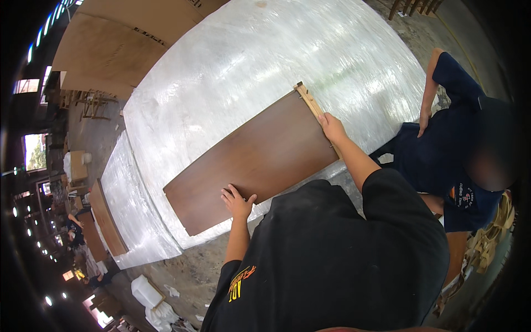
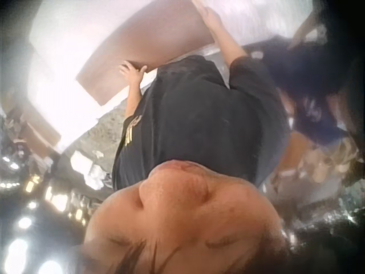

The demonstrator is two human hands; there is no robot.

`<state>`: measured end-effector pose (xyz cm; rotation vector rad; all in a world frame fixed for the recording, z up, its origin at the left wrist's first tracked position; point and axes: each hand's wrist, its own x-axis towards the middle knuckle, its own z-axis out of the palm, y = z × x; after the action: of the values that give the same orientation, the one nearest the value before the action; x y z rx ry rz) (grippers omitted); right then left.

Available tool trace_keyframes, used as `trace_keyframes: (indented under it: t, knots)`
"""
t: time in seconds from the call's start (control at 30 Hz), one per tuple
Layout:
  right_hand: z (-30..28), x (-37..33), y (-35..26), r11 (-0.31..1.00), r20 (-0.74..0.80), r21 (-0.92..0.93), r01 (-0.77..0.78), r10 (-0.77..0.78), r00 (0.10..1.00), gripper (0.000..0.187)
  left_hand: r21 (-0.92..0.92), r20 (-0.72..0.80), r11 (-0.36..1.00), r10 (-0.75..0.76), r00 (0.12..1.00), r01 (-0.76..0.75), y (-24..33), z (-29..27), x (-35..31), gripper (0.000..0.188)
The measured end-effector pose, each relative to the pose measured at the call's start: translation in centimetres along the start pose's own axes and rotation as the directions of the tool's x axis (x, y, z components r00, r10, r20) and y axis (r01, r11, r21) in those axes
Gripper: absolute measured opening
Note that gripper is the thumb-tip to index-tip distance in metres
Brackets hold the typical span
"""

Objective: The person uses a wooden block to rub the edges of brown wood panels laid on a plastic-covered table, then flips and repositions the panels. Later, the person sits on the floor and sorts small hardware items from a cardboard box.

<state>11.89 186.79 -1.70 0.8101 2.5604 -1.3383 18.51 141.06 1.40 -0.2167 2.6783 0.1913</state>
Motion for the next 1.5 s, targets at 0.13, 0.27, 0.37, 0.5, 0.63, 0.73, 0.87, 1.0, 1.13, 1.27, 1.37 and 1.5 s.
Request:
trace_keyframes:
  t: [0.13, 0.27, 0.37, 0.5, 0.63, 0.73, 0.87, 1.0, 1.13, 1.27, 1.37, 1.5]
  knots:
    - [0.1, 0.2, 0.5, 0.995, -0.028, -0.031, 0.092, -0.093, 0.995, 0.042, -0.002, -0.005, 1.0, 0.01, 1.0, -0.01, -0.1, 0.3, 0.1, 0.121]
    - [-1.3, 0.4, 2.2, 0.941, 0.217, 0.338, -0.019, -0.058, 0.974, 0.045, 0.017, -0.023, 0.998, 0.055, 0.998, -0.054, -0.6, 0.6, 0.2, 0.12]
    - [-2.9, 1.0, 3.6, 0.941, 0.453, 0.299, -0.16, 0.008, 0.892, 0.052, 0.02, -0.015, 0.998, 0.057, 0.998, -0.056, -0.8, 0.9, 0.4, 0.12]
    - [-2.8, 0.9, 4.1, 0.927, 0.483, 0.325, -0.189, 0.009, 0.876, 0.054, 0.028, -0.024, 0.998, 0.065, 0.998, -0.064, -0.9, 1.1, 0.6, 0.121]
    - [-1.6, -0.5, 3.8, 0.926, 0.343, 0.362, -0.111, -0.021, 0.939, 0.054, 0.066, -0.007, 0.996, 0.063, 0.998, -0.063, -0.7, 1.1, 0.7, 0.122]
    - [-1.2, -1.7, 3.4, 0.909, 0.264, 0.4, -0.116, 0.007, 0.964, 0.054, 0.092, 0.008, 0.994, 0.058, 0.998, -0.059, -0.6, 1.0, 0.7, 0.122]
    - [-1.6, -2.1, 2.7, 0.909, 0.274, 0.394, -0.135, 0.024, 0.962, 0.053, 0.115, 0.021, 0.992, 0.047, 0.999, -0.049, -0.2, 0.7, 0.7, 0.121]
    - [-1.8, -2.2, 2.1, 0.927, 0.269, 0.347, -0.144, 0.048, 0.962, 0.054, 0.144, 0.024, 0.989, 0.038, 0.999, -0.041, 0.1, 0.4, 0.5, 0.121]
    - [-1.4, -1.9, 2.2, 0.967, 0.216, 0.233, -0.1, 0.049, 0.975, 0.054, 0.135, 0.045, 0.991, 0.017, 0.999, -0.023, 0.5, -0.1, 0.4, 0.121]
    - [-3.5, -1.4, 3.0, 0.952, 0.19, 0.246, -0.183, 0.138, 0.972, 0.053, 0.084, 0.077, 0.996, -0.02, 0.997, 0.013, 0.8, -0.7, 0.1, 0.121]
    - [-7.7, -1.8, 3.1, 0.93, 0.127, 0.283, -0.236, 0.208, 0.97, 0.053, 0.017, 0.064, 1.0, -0.005, 0.998, 0.004, 0.7, -1.3, -0.3, 0.114]
    - [-9.7, -4.9, -1.4, 0.99, 0.214, 0.106, -0.098, 0.074, 0.974, 0.052, -0.14, 0.065, 0.984, 0.118, 0.991, -0.109, 0.0, -4.4, -0.4, 0.086]
